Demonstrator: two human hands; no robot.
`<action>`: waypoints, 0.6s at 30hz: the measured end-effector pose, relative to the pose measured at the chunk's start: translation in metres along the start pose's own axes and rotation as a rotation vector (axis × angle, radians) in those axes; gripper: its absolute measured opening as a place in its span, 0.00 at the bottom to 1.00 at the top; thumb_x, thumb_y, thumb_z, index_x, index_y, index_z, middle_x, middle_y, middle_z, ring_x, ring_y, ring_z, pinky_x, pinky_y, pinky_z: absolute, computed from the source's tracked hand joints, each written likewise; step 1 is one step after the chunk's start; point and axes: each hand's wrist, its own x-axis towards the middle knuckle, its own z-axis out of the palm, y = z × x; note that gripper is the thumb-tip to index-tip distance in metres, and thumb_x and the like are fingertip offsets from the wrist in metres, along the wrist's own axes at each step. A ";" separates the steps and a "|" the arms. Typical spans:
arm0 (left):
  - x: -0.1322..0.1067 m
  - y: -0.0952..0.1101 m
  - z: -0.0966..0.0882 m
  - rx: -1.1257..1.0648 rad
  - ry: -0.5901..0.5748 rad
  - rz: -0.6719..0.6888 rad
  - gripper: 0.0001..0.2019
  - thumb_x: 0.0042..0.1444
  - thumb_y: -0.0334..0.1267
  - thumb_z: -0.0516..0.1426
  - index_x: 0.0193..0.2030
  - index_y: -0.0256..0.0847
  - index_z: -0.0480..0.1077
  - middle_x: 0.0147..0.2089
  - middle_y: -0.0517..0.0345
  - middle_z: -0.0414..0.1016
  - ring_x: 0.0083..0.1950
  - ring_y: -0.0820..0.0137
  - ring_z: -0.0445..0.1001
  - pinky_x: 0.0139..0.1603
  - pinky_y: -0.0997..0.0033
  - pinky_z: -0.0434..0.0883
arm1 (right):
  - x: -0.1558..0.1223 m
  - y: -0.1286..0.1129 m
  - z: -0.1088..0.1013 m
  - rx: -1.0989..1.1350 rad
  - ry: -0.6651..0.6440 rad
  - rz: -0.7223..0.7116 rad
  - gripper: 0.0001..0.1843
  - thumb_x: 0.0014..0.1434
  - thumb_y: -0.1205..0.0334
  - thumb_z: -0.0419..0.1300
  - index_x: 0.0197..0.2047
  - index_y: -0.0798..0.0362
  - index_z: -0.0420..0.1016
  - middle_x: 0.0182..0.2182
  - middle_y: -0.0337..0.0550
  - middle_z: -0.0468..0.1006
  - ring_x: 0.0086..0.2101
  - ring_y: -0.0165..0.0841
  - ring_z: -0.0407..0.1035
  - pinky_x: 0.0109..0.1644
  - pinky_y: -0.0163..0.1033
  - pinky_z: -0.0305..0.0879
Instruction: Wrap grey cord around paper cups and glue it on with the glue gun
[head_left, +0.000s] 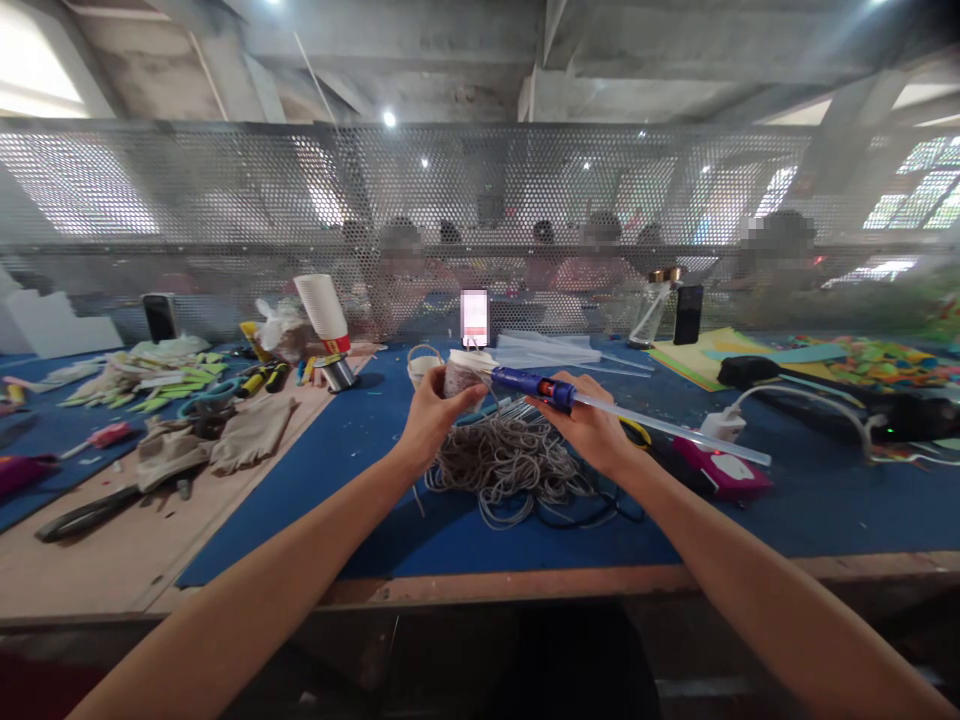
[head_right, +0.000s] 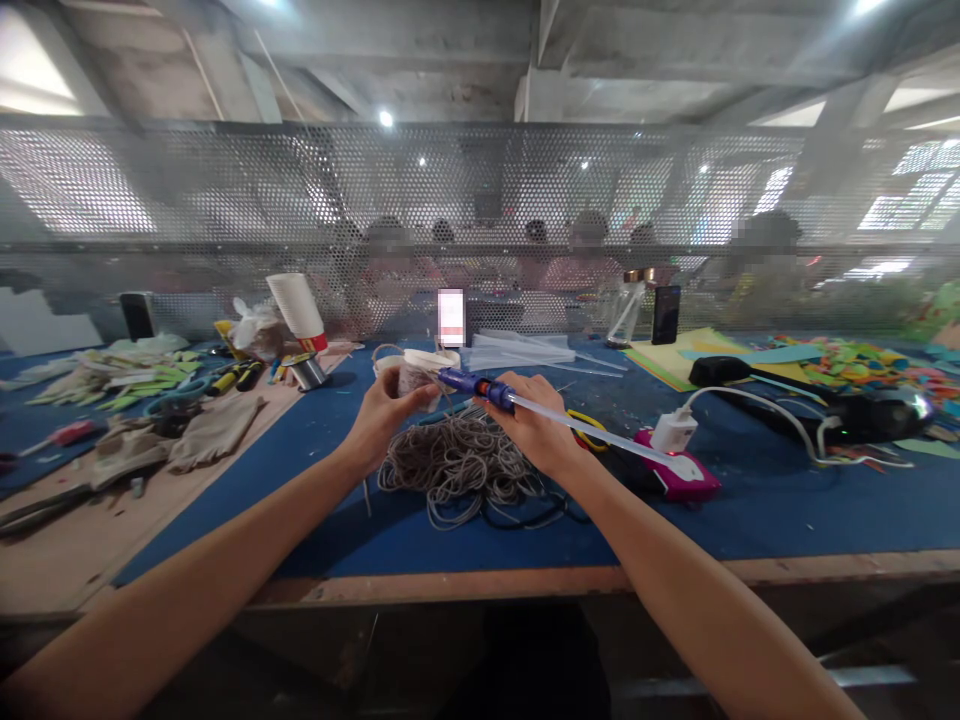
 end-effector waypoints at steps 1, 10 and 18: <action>0.000 0.000 0.000 -0.006 0.001 -0.001 0.30 0.44 0.46 0.74 0.51 0.37 0.73 0.47 0.48 0.79 0.46 0.62 0.77 0.50 0.59 0.74 | 0.000 0.000 0.000 0.003 -0.005 0.001 0.13 0.70 0.48 0.60 0.40 0.48 0.74 0.33 0.44 0.80 0.33 0.40 0.70 0.39 0.45 0.63; 0.000 0.001 -0.001 0.000 -0.001 -0.005 0.29 0.44 0.47 0.74 0.51 0.37 0.73 0.47 0.49 0.79 0.46 0.62 0.77 0.50 0.60 0.75 | 0.000 -0.001 -0.002 -0.001 -0.028 0.007 0.13 0.70 0.47 0.59 0.40 0.48 0.74 0.33 0.43 0.80 0.34 0.40 0.70 0.39 0.44 0.62; 0.000 0.001 -0.001 -0.026 -0.026 -0.032 0.31 0.45 0.49 0.74 0.53 0.37 0.73 0.51 0.47 0.79 0.48 0.62 0.78 0.51 0.60 0.75 | -0.001 0.002 0.000 -0.024 -0.019 -0.015 0.13 0.71 0.47 0.60 0.39 0.48 0.73 0.32 0.43 0.80 0.33 0.39 0.70 0.38 0.43 0.60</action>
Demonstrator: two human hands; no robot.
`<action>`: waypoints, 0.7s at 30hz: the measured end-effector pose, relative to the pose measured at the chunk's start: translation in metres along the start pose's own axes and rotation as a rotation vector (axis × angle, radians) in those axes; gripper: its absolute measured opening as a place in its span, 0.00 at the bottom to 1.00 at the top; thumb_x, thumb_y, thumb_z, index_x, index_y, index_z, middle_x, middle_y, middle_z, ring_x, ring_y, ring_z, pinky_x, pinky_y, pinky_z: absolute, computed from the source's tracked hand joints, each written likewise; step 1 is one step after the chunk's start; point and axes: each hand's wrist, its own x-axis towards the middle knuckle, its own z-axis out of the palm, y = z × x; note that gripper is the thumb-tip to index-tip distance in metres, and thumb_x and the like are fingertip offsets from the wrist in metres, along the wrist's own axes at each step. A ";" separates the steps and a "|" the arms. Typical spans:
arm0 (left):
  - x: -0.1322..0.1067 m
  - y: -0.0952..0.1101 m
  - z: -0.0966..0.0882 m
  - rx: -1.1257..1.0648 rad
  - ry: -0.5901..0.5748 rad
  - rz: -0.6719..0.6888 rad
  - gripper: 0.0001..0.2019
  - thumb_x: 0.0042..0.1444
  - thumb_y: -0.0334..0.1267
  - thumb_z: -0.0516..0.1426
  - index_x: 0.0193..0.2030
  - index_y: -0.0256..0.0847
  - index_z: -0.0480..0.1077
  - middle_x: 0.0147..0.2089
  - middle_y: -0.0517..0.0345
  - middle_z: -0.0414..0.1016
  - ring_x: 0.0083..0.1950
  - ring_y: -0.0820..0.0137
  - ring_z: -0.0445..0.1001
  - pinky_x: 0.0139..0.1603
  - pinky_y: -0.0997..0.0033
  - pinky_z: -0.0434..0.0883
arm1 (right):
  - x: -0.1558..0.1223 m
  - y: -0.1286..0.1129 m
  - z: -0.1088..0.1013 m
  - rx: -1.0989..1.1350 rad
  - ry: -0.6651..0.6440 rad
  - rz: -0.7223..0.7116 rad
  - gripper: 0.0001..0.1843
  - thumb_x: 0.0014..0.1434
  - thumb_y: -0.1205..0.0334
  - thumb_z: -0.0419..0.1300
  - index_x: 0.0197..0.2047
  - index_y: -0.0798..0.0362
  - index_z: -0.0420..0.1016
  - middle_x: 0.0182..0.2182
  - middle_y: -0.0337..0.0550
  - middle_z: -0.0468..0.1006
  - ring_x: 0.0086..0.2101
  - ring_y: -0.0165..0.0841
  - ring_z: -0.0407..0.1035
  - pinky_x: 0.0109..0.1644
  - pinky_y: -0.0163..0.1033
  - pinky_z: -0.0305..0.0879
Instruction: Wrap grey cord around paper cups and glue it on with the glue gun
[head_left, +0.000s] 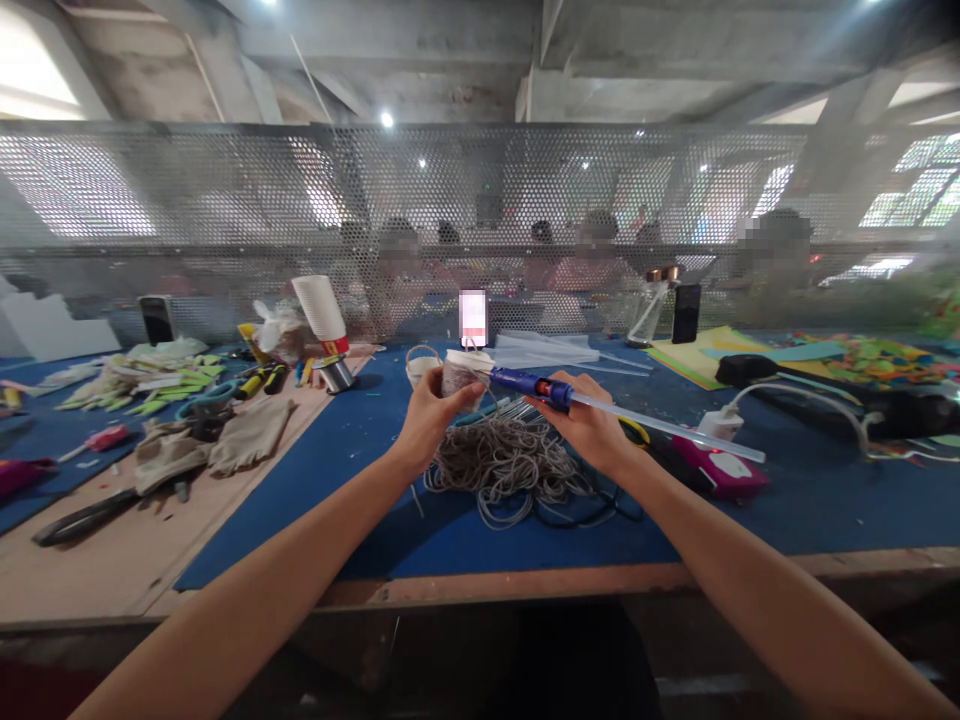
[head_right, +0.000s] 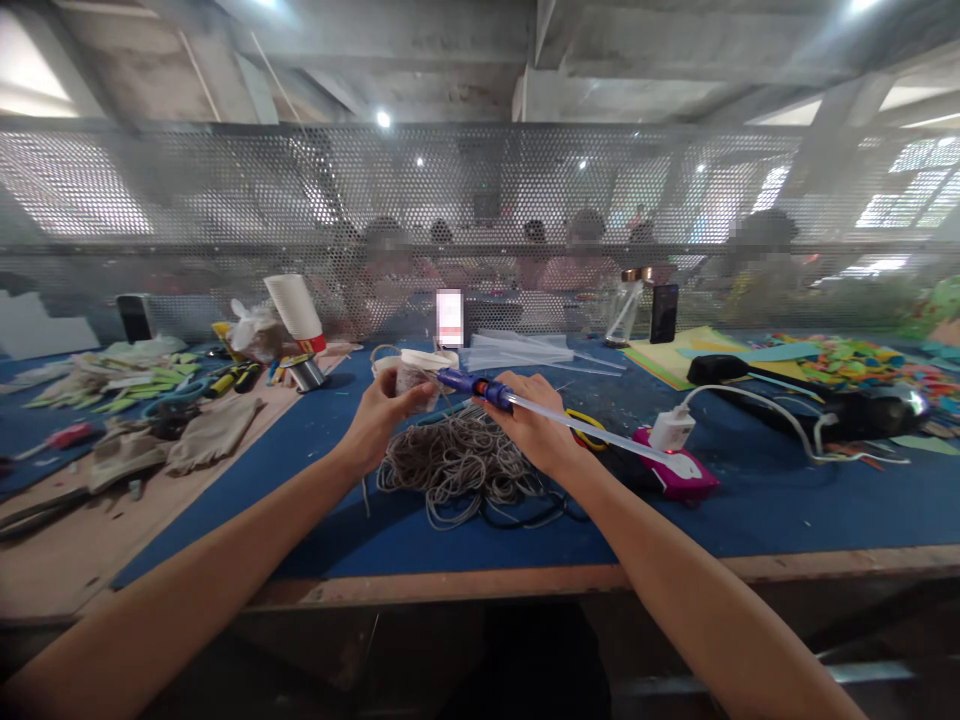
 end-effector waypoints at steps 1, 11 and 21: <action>0.001 -0.001 0.000 -0.005 -0.002 0.002 0.31 0.45 0.49 0.74 0.53 0.37 0.73 0.51 0.47 0.79 0.48 0.62 0.78 0.51 0.60 0.75 | 0.000 0.000 0.000 -0.004 0.003 0.003 0.14 0.71 0.47 0.60 0.39 0.48 0.73 0.32 0.43 0.80 0.33 0.39 0.70 0.38 0.43 0.60; 0.000 -0.002 -0.001 -0.045 -0.014 -0.003 0.30 0.45 0.48 0.74 0.53 0.37 0.73 0.51 0.47 0.79 0.48 0.62 0.79 0.49 0.62 0.76 | 0.001 0.001 -0.001 -0.005 0.010 0.027 0.12 0.70 0.47 0.60 0.40 0.46 0.73 0.30 0.43 0.78 0.33 0.41 0.70 0.37 0.44 0.61; 0.000 0.000 -0.001 -0.084 -0.037 -0.044 0.30 0.46 0.48 0.74 0.53 0.38 0.73 0.53 0.46 0.80 0.49 0.62 0.79 0.49 0.62 0.76 | 0.001 0.002 -0.001 -0.005 0.016 0.038 0.14 0.70 0.46 0.59 0.38 0.47 0.73 0.30 0.43 0.77 0.32 0.40 0.69 0.37 0.43 0.60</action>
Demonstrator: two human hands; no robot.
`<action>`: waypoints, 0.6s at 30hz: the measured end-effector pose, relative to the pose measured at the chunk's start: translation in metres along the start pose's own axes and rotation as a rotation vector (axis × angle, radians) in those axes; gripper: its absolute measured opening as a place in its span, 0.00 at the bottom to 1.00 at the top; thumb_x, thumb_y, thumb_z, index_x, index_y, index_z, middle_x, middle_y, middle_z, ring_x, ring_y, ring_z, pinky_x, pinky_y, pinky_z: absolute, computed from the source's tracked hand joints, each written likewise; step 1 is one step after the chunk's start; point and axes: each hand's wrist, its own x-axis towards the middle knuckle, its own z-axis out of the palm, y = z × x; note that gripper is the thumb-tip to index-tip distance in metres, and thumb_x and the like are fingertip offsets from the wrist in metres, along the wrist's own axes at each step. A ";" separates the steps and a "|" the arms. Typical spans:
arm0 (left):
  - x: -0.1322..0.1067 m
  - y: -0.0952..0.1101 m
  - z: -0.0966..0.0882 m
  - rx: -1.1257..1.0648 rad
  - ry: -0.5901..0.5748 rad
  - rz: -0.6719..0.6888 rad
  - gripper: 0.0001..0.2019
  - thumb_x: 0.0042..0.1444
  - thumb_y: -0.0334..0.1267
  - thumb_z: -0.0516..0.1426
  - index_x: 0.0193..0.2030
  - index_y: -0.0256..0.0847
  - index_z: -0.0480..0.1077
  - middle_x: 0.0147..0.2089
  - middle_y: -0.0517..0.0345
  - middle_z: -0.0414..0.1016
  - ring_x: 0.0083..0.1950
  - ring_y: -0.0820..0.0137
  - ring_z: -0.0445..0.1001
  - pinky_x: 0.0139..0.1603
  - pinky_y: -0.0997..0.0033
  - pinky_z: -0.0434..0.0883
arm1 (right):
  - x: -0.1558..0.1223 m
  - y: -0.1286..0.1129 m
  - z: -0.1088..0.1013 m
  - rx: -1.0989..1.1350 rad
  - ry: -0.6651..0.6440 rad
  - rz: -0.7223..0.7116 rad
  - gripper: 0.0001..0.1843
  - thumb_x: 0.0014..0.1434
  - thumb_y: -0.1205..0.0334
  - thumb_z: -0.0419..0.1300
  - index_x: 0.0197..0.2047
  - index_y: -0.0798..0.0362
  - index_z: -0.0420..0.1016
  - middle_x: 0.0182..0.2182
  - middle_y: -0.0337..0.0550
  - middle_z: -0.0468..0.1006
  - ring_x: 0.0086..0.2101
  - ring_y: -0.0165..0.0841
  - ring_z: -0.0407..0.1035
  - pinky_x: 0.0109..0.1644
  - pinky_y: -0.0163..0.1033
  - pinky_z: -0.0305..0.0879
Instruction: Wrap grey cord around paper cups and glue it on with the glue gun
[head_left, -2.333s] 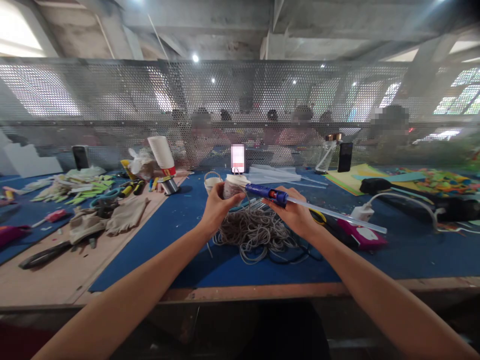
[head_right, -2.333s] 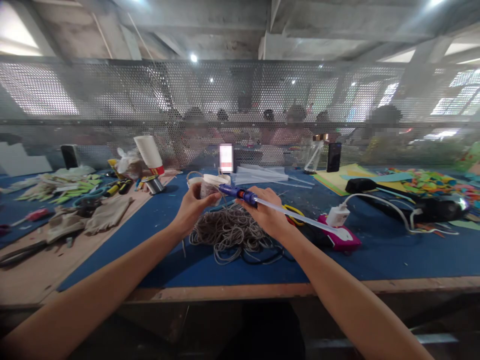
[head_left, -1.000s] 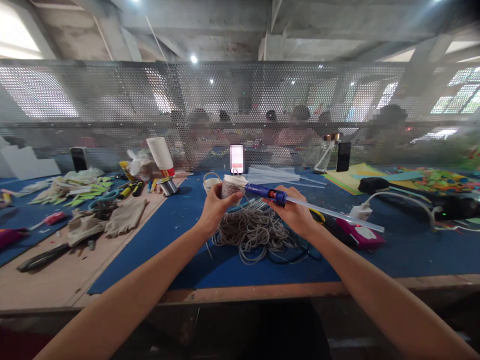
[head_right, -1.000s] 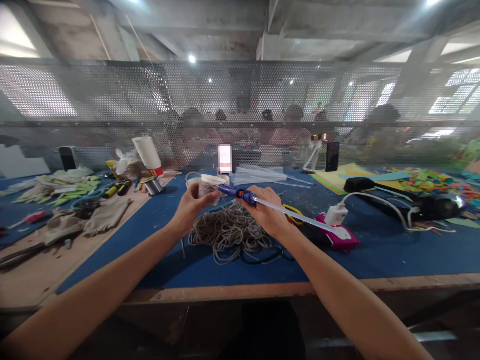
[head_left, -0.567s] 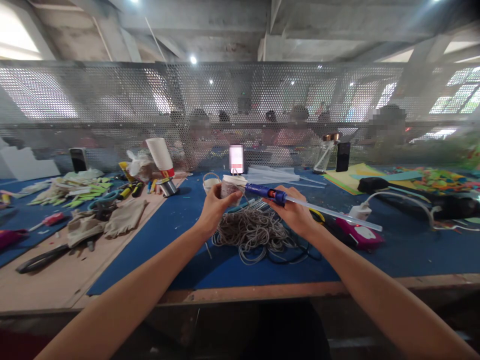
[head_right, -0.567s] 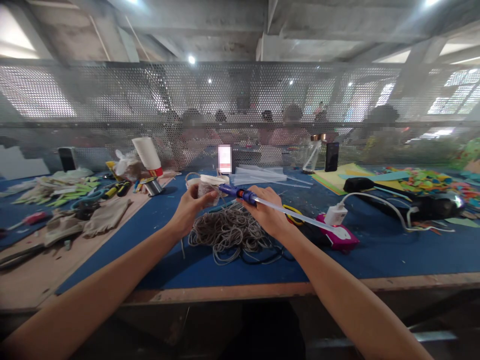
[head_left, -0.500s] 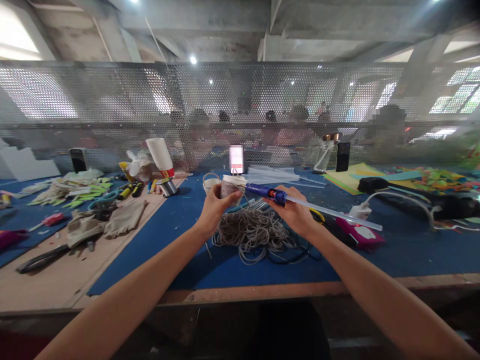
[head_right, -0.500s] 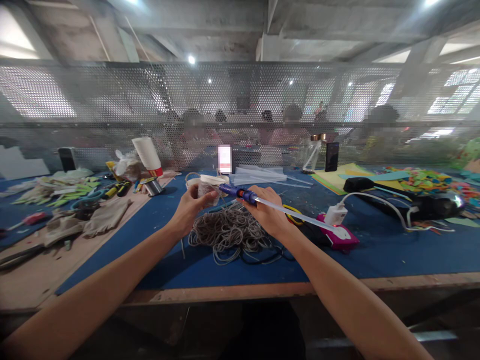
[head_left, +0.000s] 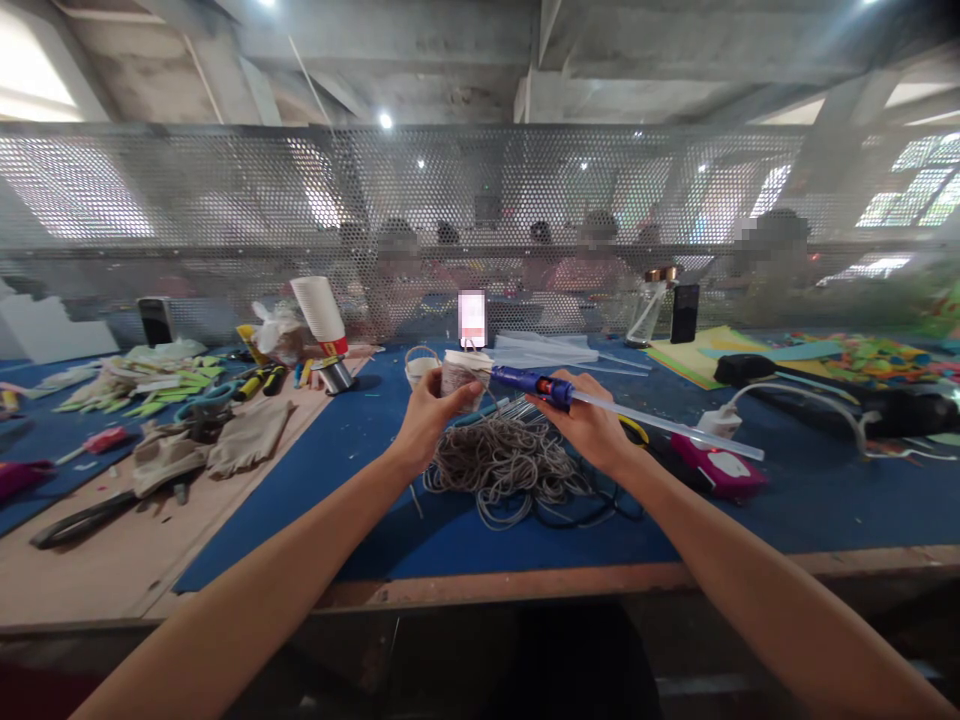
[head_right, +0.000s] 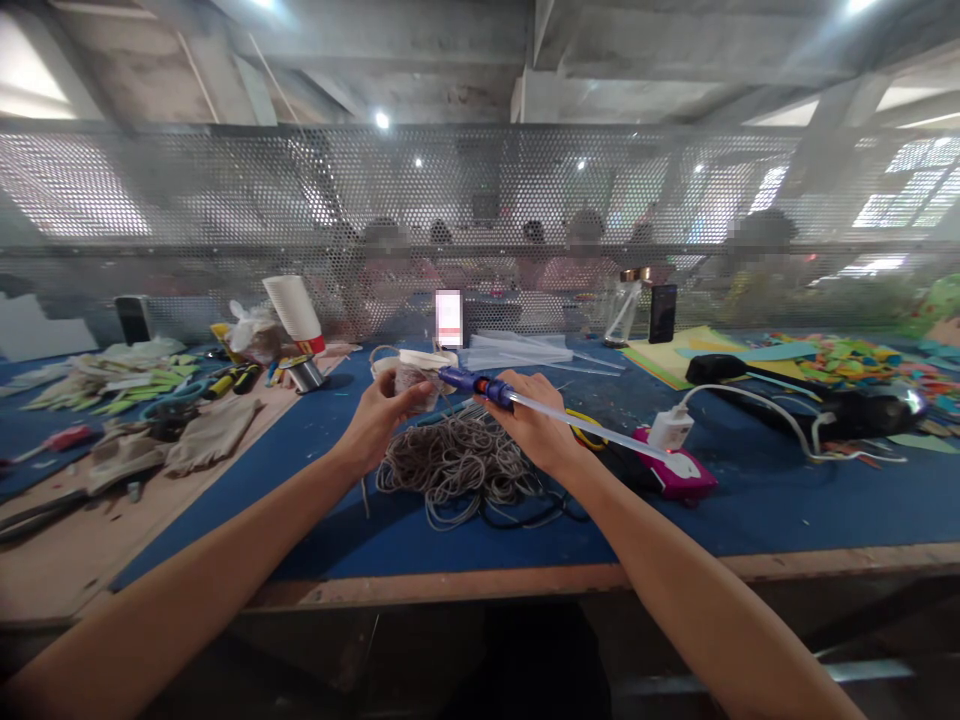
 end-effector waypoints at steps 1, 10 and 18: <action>0.000 0.000 0.000 -0.001 0.000 0.001 0.30 0.46 0.48 0.74 0.53 0.38 0.73 0.53 0.46 0.80 0.49 0.62 0.79 0.49 0.62 0.76 | 0.000 0.000 0.000 0.000 0.000 0.000 0.15 0.70 0.46 0.59 0.38 0.47 0.73 0.30 0.43 0.77 0.32 0.40 0.69 0.37 0.43 0.60; 0.000 0.001 0.000 0.002 0.002 0.008 0.30 0.45 0.48 0.74 0.52 0.38 0.74 0.51 0.47 0.80 0.48 0.62 0.80 0.48 0.62 0.76 | 0.001 0.000 -0.001 0.004 0.006 -0.002 0.14 0.70 0.46 0.59 0.39 0.47 0.74 0.30 0.44 0.78 0.33 0.41 0.70 0.37 0.43 0.60; 0.000 0.001 0.000 -0.002 -0.002 -0.008 0.29 0.46 0.48 0.73 0.52 0.38 0.74 0.52 0.47 0.80 0.48 0.62 0.79 0.46 0.63 0.76 | 0.000 0.002 0.001 -0.017 0.002 -0.013 0.14 0.70 0.47 0.59 0.40 0.47 0.74 0.30 0.43 0.78 0.33 0.40 0.70 0.38 0.43 0.60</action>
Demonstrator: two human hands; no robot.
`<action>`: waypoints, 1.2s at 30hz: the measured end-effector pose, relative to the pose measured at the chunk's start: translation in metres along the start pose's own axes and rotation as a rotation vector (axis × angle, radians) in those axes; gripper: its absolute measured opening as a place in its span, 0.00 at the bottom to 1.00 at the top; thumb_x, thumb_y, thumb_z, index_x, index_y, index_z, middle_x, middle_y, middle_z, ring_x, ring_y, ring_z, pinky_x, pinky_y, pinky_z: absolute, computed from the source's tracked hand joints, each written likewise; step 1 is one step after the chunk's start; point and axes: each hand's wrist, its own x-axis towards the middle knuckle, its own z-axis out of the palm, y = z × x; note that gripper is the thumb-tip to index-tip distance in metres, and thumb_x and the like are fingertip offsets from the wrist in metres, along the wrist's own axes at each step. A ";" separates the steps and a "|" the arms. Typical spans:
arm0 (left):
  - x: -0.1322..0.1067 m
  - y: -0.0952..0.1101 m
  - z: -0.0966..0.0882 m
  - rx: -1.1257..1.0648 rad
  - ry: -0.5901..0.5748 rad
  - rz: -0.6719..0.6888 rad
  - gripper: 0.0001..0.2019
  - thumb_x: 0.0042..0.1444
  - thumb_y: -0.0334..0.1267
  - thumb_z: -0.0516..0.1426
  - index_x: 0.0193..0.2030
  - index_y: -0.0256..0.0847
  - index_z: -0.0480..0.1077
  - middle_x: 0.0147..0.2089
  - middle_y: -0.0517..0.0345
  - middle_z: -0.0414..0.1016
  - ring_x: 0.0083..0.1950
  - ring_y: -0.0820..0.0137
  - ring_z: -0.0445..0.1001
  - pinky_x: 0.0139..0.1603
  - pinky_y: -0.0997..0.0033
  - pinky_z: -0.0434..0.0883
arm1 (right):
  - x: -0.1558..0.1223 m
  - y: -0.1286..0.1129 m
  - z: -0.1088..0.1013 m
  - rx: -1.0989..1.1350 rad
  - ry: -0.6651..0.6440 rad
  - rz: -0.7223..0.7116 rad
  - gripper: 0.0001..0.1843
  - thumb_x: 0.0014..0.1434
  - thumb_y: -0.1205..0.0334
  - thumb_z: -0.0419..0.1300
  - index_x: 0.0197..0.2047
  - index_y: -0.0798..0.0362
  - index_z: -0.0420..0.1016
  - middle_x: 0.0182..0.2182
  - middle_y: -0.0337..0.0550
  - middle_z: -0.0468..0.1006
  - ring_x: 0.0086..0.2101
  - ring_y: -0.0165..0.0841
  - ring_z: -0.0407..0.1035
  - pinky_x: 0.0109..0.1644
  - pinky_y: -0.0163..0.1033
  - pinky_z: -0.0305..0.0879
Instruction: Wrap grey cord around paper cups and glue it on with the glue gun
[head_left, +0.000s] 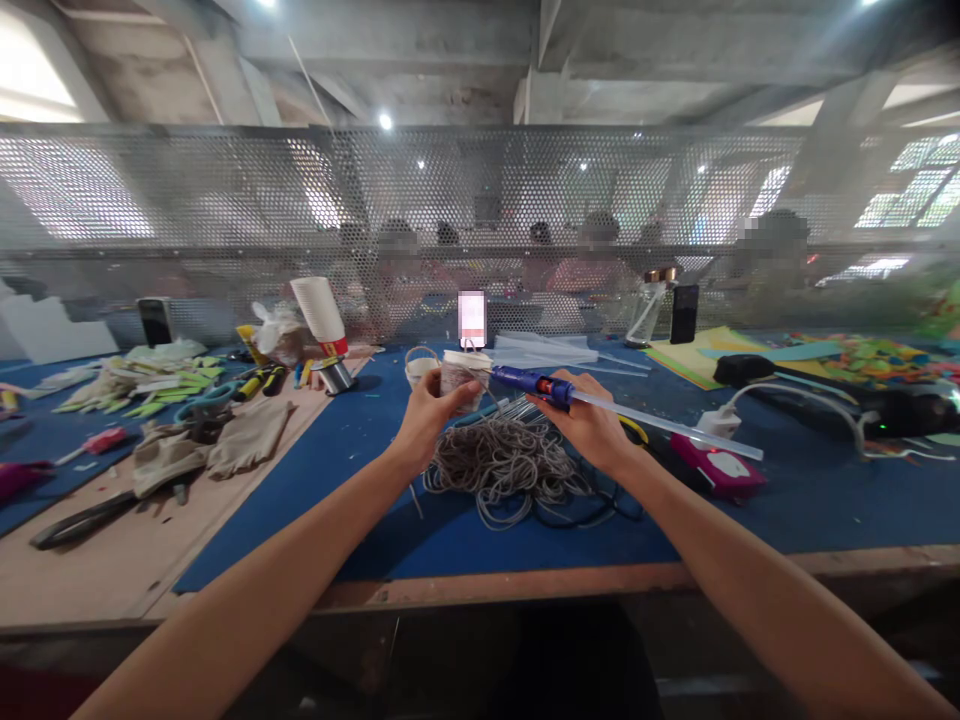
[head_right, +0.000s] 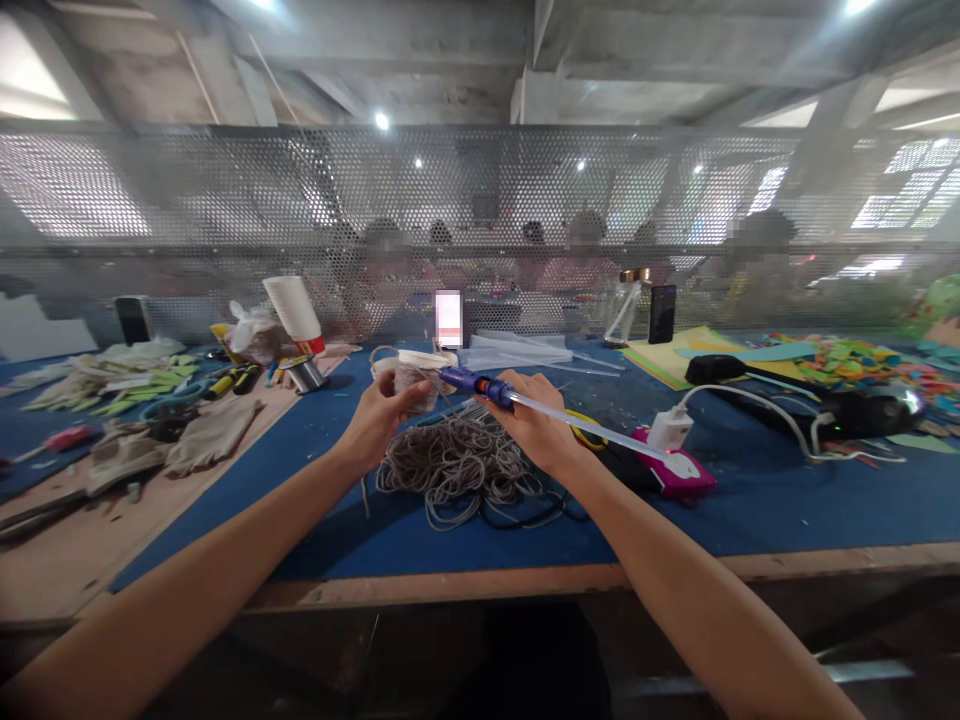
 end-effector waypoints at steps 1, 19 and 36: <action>0.000 0.000 0.000 -0.002 0.002 -0.001 0.28 0.46 0.48 0.73 0.51 0.38 0.74 0.51 0.47 0.80 0.47 0.62 0.79 0.45 0.63 0.77 | 0.000 0.000 0.000 -0.002 -0.001 0.001 0.14 0.70 0.46 0.59 0.40 0.47 0.73 0.30 0.43 0.78 0.33 0.40 0.70 0.38 0.43 0.60; -0.002 0.004 0.001 -0.109 -0.034 -0.024 0.26 0.45 0.45 0.75 0.49 0.39 0.75 0.49 0.51 0.80 0.44 0.67 0.79 0.42 0.68 0.76 | 0.002 -0.001 -0.002 0.000 0.016 0.010 0.17 0.71 0.44 0.57 0.39 0.48 0.74 0.29 0.44 0.77 0.33 0.41 0.71 0.38 0.42 0.62; 0.003 0.002 -0.002 -0.225 -0.063 -0.122 0.23 0.46 0.44 0.75 0.47 0.41 0.78 0.49 0.50 0.81 0.46 0.64 0.79 0.44 0.65 0.77 | 0.011 -0.005 -0.004 0.320 -0.071 0.396 0.21 0.61 0.40 0.66 0.46 0.50 0.80 0.36 0.46 0.83 0.38 0.44 0.76 0.41 0.44 0.67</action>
